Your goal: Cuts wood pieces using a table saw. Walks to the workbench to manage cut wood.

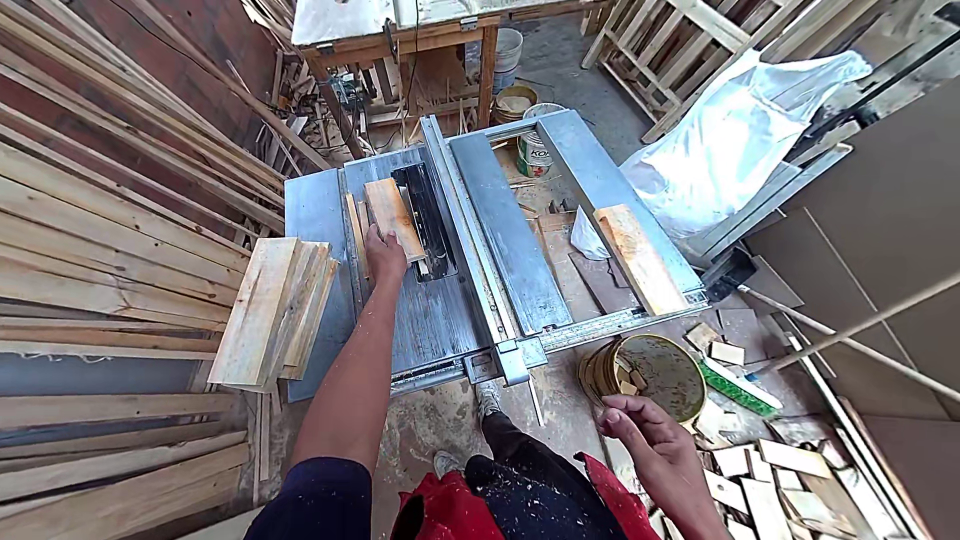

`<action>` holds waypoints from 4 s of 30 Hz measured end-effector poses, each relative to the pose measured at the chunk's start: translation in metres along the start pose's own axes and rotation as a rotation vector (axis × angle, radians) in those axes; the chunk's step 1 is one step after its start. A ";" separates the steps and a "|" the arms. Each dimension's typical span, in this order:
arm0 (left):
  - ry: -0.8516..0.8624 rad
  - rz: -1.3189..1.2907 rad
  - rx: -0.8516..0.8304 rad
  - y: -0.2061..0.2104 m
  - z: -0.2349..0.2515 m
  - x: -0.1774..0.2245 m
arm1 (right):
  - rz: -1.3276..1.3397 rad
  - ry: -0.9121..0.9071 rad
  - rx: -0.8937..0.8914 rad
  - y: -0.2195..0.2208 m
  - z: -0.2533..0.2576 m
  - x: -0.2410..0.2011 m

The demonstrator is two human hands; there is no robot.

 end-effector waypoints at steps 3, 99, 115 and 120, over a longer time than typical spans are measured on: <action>0.005 0.018 -0.033 -0.010 -0.024 -0.006 | 0.013 0.006 -0.004 0.004 -0.003 0.000; 0.802 0.206 -0.020 -0.133 -0.124 -0.066 | -1.483 -1.007 -0.773 0.382 0.262 -0.080; 0.719 0.348 0.024 -0.110 -0.096 -0.106 | -1.483 -1.176 -0.896 0.496 0.414 -0.111; 0.724 0.384 0.036 -0.108 -0.098 -0.105 | -1.359 -1.088 -0.649 0.489 0.433 -0.162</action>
Point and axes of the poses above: each hand's wrist, its own z-axis towards the middle knuckle, its own y-axis out of the palm, x = y × z, the point moved 10 cm from there along z, towards the middle knuckle, and after that the axes turned 14 degrees about x, right-handed, at the moved point
